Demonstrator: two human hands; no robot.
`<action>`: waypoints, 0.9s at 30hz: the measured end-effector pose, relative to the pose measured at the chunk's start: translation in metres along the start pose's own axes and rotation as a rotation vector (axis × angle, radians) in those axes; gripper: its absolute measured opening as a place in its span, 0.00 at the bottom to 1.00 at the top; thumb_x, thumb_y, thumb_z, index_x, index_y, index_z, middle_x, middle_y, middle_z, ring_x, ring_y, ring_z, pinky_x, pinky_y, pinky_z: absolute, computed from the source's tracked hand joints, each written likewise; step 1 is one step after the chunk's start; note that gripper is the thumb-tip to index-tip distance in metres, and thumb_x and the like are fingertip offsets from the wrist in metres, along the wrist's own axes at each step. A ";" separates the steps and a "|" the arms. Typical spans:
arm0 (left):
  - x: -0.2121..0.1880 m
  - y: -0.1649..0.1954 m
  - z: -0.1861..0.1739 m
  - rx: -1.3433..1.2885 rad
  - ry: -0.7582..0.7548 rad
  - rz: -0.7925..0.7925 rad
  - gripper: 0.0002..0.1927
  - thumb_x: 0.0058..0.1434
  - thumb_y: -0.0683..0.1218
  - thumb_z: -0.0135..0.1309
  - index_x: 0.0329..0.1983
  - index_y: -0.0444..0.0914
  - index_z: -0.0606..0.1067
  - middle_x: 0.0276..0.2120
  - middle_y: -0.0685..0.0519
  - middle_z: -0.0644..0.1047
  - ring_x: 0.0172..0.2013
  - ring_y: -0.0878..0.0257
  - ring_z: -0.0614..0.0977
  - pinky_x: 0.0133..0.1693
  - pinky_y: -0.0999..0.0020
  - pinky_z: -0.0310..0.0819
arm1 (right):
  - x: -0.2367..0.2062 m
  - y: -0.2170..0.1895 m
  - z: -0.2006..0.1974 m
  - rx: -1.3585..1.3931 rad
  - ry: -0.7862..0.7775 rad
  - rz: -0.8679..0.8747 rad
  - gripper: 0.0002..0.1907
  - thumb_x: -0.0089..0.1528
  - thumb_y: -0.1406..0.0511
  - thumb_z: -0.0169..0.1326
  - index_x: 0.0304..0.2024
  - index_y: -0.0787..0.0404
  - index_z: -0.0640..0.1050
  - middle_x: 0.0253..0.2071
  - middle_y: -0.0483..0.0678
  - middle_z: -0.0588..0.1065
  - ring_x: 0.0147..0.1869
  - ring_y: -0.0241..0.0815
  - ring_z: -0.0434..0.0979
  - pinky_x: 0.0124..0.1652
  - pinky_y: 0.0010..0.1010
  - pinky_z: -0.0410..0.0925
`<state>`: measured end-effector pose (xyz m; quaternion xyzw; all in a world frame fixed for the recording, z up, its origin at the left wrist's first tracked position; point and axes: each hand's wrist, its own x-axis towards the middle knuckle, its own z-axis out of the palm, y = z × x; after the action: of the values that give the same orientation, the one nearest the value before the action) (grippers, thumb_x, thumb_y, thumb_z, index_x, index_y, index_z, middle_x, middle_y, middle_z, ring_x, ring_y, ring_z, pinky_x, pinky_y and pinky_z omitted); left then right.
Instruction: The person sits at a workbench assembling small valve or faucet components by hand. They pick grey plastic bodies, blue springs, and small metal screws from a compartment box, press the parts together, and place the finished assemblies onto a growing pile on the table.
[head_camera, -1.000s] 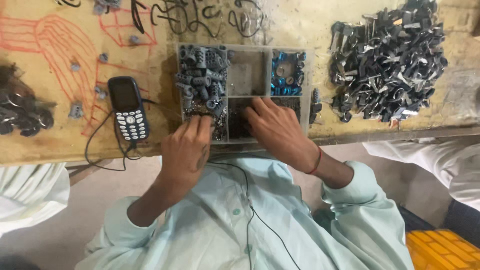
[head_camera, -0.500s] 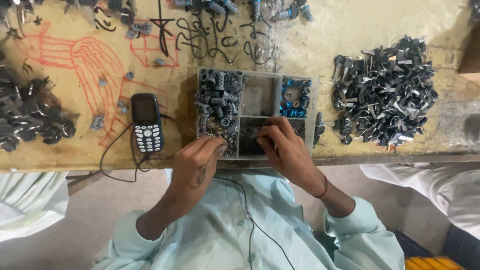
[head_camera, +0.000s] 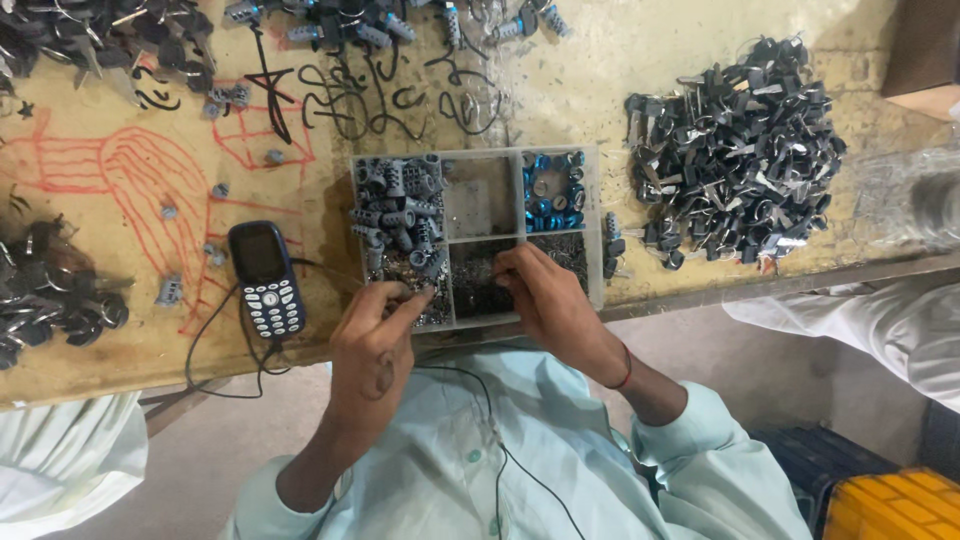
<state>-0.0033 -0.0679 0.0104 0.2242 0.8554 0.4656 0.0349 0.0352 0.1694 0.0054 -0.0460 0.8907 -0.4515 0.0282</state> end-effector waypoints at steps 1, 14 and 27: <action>-0.001 0.000 0.000 -0.018 0.001 -0.008 0.16 0.60 0.32 0.54 0.51 0.33 0.79 0.39 0.44 0.79 0.39 0.49 0.82 0.41 0.59 0.75 | 0.000 -0.001 0.000 0.007 -0.007 0.028 0.09 0.65 0.75 0.52 0.47 0.63 0.73 0.44 0.53 0.73 0.45 0.58 0.78 0.41 0.41 0.72; -0.002 -0.003 0.003 -0.233 0.020 -0.125 0.11 0.59 0.35 0.60 0.45 0.35 0.80 0.38 0.48 0.81 0.34 0.62 0.85 0.34 0.69 0.79 | 0.001 0.000 0.003 -0.076 0.081 -0.121 0.10 0.66 0.74 0.55 0.49 0.65 0.71 0.52 0.55 0.69 0.47 0.52 0.76 0.43 0.35 0.71; 0.000 0.004 0.027 -0.530 0.115 -0.293 0.10 0.58 0.36 0.60 0.41 0.34 0.74 0.36 0.52 0.80 0.34 0.68 0.82 0.39 0.75 0.78 | -0.005 0.011 0.001 0.735 -0.057 0.350 0.05 0.71 0.68 0.49 0.45 0.66 0.71 0.57 0.46 0.66 0.35 0.30 0.73 0.30 0.23 0.73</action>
<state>0.0053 -0.0448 -0.0022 0.0549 0.7278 0.6746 0.1105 0.0402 0.1752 -0.0042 0.1069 0.6634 -0.7265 0.1438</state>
